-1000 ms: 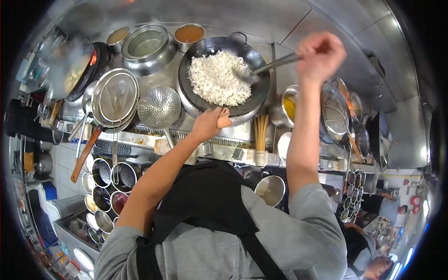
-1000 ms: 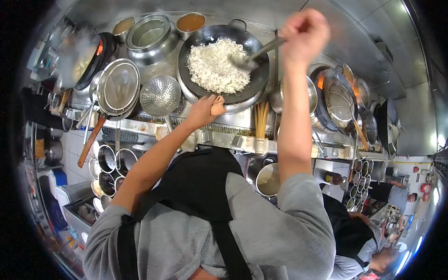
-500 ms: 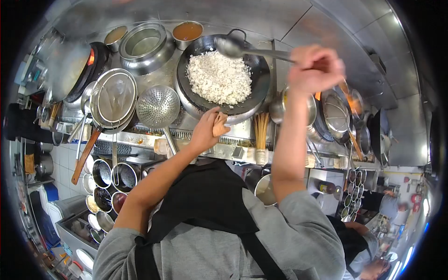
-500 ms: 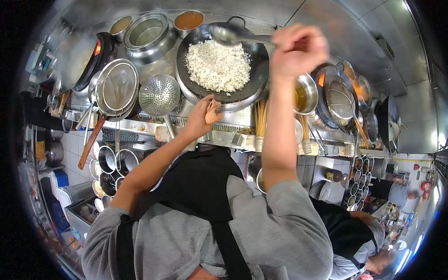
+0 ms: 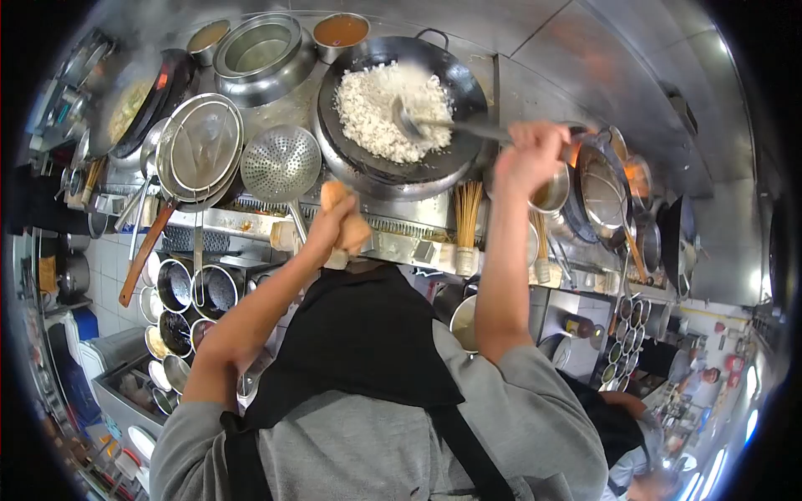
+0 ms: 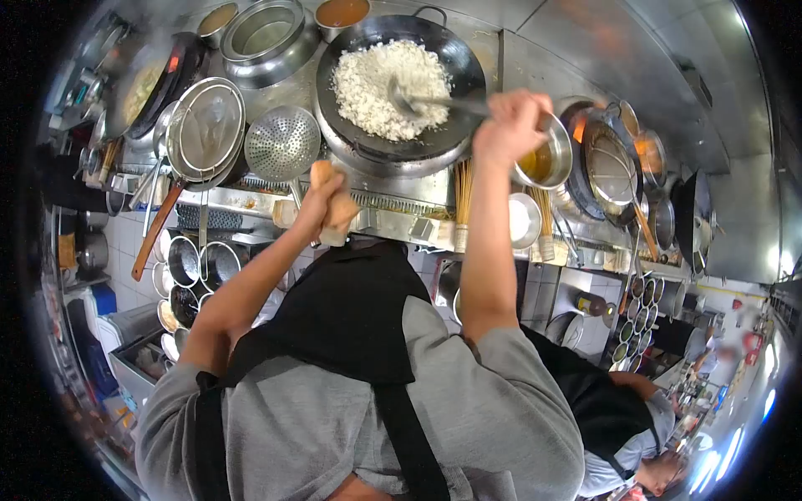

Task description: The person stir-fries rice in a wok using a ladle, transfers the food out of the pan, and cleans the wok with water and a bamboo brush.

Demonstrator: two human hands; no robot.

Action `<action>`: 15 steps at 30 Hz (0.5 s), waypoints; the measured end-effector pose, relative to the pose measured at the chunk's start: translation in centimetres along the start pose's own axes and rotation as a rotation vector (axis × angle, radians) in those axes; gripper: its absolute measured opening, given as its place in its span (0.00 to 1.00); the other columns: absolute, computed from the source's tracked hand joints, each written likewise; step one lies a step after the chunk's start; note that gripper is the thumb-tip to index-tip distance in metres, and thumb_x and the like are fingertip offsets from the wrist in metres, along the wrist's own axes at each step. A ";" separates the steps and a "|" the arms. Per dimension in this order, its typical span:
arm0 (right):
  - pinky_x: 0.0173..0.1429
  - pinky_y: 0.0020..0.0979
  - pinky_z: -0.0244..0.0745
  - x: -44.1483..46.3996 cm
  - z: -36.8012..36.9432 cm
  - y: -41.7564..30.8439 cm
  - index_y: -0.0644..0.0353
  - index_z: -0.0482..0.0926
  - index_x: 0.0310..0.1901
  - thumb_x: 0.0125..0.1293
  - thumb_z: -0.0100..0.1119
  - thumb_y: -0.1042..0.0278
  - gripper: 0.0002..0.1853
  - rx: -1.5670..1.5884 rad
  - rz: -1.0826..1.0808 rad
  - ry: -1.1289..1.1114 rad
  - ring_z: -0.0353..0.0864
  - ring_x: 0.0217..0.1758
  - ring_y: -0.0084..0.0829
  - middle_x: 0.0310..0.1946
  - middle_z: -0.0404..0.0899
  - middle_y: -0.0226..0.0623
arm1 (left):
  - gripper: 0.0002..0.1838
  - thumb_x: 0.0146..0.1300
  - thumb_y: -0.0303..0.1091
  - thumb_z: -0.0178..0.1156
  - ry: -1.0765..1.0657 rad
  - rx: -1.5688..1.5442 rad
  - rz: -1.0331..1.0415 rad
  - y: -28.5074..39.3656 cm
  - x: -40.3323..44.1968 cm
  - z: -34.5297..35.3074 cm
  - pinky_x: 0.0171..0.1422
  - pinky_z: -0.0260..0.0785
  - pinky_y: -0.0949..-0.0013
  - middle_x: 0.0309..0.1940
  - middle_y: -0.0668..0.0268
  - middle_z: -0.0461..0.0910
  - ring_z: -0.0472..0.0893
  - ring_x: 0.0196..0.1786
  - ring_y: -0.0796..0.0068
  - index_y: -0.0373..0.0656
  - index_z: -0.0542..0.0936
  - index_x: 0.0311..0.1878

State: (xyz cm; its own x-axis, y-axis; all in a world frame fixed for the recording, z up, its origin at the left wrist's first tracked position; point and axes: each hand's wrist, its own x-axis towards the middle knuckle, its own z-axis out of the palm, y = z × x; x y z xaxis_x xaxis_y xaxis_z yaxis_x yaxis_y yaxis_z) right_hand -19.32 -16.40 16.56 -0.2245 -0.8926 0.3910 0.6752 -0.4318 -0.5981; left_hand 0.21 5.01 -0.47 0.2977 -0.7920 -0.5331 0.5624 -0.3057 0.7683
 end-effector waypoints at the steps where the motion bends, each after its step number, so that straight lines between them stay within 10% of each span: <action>1: 0.22 0.26 0.57 -1.0 2.1 0.2 0.56 0.65 0.27 0.63 0.50 0.78 0.09 -0.099 -0.048 0.024 0.59 0.17 0.19 0.17 0.64 0.25 | 0.24 0.65 0.52 0.60 -0.035 0.005 0.011 -0.4 1.8 0.6 0.39 0.73 0.71 0.39 0.68 0.78 0.79 0.36 0.74 0.41 0.75 0.53; 6: 0.30 0.22 0.67 -11.2 9.2 -1.0 0.65 0.75 0.26 0.58 0.58 0.85 0.06 -0.349 -0.416 -0.287 0.74 0.24 0.21 0.22 0.75 0.35 | 0.28 0.65 0.61 0.54 -0.162 -0.044 -0.256 0.0 8.5 3.4 0.34 0.76 0.56 0.31 0.59 0.80 0.81 0.29 0.62 0.41 0.74 0.47; 11: 0.28 0.22 0.64 -5.2 8.2 1.4 0.64 0.70 0.25 0.61 0.56 0.84 0.09 -0.228 0.054 -0.227 0.69 0.23 0.17 0.20 0.72 0.28 | 0.15 0.62 0.35 0.57 0.083 -0.264 -0.453 1.8 12.6 6.2 0.36 0.77 0.49 0.39 0.53 0.77 0.80 0.36 0.57 0.36 0.70 0.46; 15: 0.18 0.22 0.54 -4.5 6.9 -1.7 0.61 0.66 0.24 0.61 0.55 0.82 0.11 -0.150 0.116 -0.294 0.60 0.15 0.14 0.18 0.68 0.28 | 0.10 0.62 0.34 0.52 0.168 -0.264 -0.282 -2.6 14.3 5.7 0.28 0.74 0.49 0.33 0.53 0.76 0.79 0.29 0.54 0.36 0.71 0.41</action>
State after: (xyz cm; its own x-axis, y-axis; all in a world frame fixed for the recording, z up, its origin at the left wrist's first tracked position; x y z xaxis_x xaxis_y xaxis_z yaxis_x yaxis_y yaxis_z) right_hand -14.60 -10.76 20.66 0.0743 -0.8706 0.4864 0.5689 -0.3636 -0.7377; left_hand -1.38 -8.54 -8.05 0.2134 -0.5931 -0.7763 0.8114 -0.3349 0.4789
